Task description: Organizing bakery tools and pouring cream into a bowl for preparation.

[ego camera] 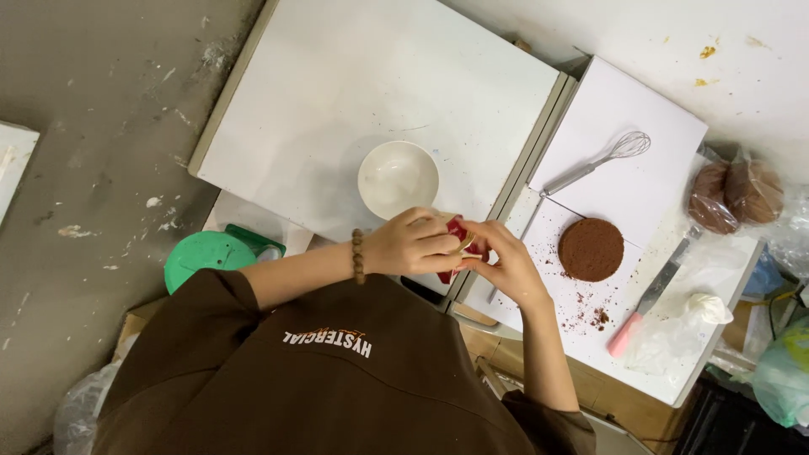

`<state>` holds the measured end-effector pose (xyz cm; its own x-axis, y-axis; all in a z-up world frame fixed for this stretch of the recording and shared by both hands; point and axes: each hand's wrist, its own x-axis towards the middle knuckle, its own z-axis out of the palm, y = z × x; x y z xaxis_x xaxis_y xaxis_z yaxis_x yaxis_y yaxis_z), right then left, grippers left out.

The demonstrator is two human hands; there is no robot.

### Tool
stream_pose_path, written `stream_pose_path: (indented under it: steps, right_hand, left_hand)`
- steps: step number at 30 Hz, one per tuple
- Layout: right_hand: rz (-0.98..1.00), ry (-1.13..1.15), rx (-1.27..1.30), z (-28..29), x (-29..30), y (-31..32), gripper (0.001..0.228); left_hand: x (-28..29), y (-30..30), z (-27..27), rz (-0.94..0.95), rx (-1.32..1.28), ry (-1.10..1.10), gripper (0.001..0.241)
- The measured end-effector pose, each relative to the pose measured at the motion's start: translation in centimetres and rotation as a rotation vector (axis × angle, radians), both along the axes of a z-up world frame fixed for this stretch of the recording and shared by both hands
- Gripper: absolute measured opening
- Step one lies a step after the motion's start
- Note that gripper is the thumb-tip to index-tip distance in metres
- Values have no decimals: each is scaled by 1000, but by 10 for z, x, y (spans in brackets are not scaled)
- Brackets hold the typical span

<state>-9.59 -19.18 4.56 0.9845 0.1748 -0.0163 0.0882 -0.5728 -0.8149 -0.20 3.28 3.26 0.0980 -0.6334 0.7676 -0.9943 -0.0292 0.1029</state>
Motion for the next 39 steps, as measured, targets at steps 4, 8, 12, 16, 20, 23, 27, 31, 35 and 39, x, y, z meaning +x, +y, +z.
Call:
stream_pose_path:
  steps: [4, 8, 12, 16, 20, 23, 27, 31, 35, 39]
  right_hand:
    - [-24, 29, 76, -12, -5, -5, 53]
    - [-67, -14, 149, -24, -7, -7, 40]
    - [-102, 10, 185, -6, -4, -1, 50]
    - [-78, 1, 183, -18, -8, -7, 55]
    - [7, -97, 134, -15, -9, -7, 41]
    - [45, -104, 19, -3, -2, -7, 38]
    - [63, -26, -65, 15, 4, -3, 38]
    - [102, -51, -49, 10, 2, -3, 34]
    - [60, -17, -95, 8, -5, -8, 26]
    - [62, -67, -109, 13, -4, -9, 22]
  left_hand:
    - [-1, -5, -16, 101, 41, -74, 15]
    - [-3, -5, -26, 36, -16, -96, 11]
    - [-2, -6, -14, 56, 13, -71, 13]
    - [2, -7, -20, 73, 54, -76, 14]
    - [4, -7, -34, -83, -3, -59, 13]
    - [-3, -6, -21, -58, 66, 26, 14]
    - [-2, -4, -27, -61, 56, -32, 21]
    - [1, -2, -20, -185, 20, 27, 19]
    - [-10, -7, 2, -12, 155, 9, 25]
    - [-17, -10, -24, -21, 146, 98, 17]
